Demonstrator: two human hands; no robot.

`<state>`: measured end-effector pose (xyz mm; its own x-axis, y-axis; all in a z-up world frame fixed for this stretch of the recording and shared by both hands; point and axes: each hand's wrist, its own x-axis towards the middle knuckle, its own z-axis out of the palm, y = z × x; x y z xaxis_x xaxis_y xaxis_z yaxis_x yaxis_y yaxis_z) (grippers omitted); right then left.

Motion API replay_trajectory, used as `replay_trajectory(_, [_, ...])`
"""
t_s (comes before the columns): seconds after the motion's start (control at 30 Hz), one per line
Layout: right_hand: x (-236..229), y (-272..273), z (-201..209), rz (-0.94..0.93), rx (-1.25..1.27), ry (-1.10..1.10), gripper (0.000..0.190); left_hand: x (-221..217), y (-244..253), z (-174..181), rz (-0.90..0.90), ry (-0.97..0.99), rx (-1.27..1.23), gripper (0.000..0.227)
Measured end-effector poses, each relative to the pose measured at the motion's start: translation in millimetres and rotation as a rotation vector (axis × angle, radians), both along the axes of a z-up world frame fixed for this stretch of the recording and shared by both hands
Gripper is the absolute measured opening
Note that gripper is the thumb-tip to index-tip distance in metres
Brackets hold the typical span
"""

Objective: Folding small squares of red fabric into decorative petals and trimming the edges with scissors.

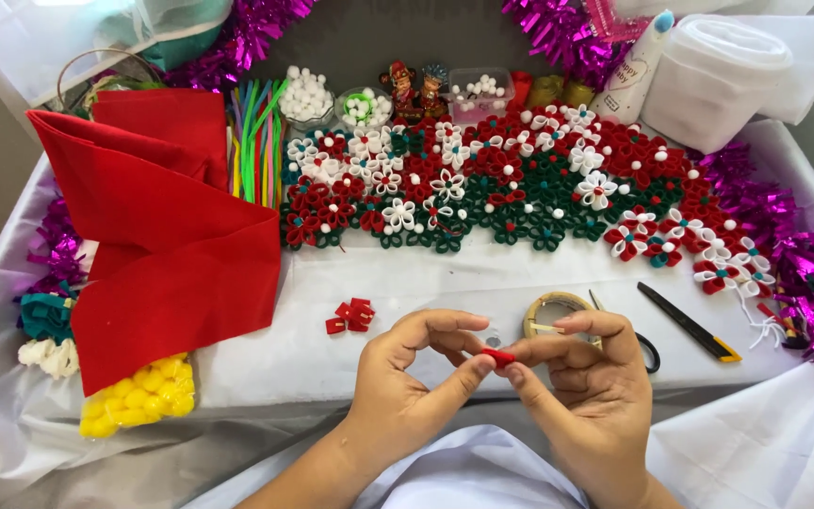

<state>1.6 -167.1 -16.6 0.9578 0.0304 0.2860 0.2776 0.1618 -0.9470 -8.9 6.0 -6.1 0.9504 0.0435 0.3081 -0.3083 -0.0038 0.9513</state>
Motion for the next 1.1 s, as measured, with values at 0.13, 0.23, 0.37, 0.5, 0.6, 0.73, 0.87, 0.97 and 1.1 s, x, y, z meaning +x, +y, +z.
replay_trajectory(0.13, [1,-4,2,0.011,-0.005,0.005,0.047,-1,0,4,0.017,0.014,0.030,0.028])
replay_trajectory(0.23, [1,-6,1,0.035,-0.027,-0.028,0.056,-3,-1,7,0.016,0.008,0.027,0.027])
replay_trajectory(0.37, [-1,-6,-1,-0.013,-0.071,-0.033,0.052,-4,-4,6,-0.013,0.031,0.002,0.036])
replay_trajectory(0.5, [-2,-16,-10,-0.004,0.005,-0.004,0.042,-2,-9,-1,0.010,0.110,-0.141,0.035])
replay_trajectory(0.6, [2,-22,-13,0.141,0.253,0.094,0.011,0,-9,-3,0.003,0.145,-0.232,0.032])
replay_trajectory(0.73, [5,-18,-18,0.235,0.360,0.105,0.005,1,-11,-12,-0.039,0.246,-0.313,0.032])
replay_trajectory(0.87, [5,-14,-20,0.252,0.422,0.182,0.004,-1,-16,-21,-0.113,0.285,-0.462,0.032])
replay_trajectory(0.97, [4,-12,-20,0.274,0.474,0.207,0.005,-2,-17,-25,-0.160,0.295,-0.552,0.031])
replay_trajectory(1.1, [5,-10,-24,0.269,0.522,0.224,0.005,-3,-19,-23,-0.189,0.290,-0.580,0.029])
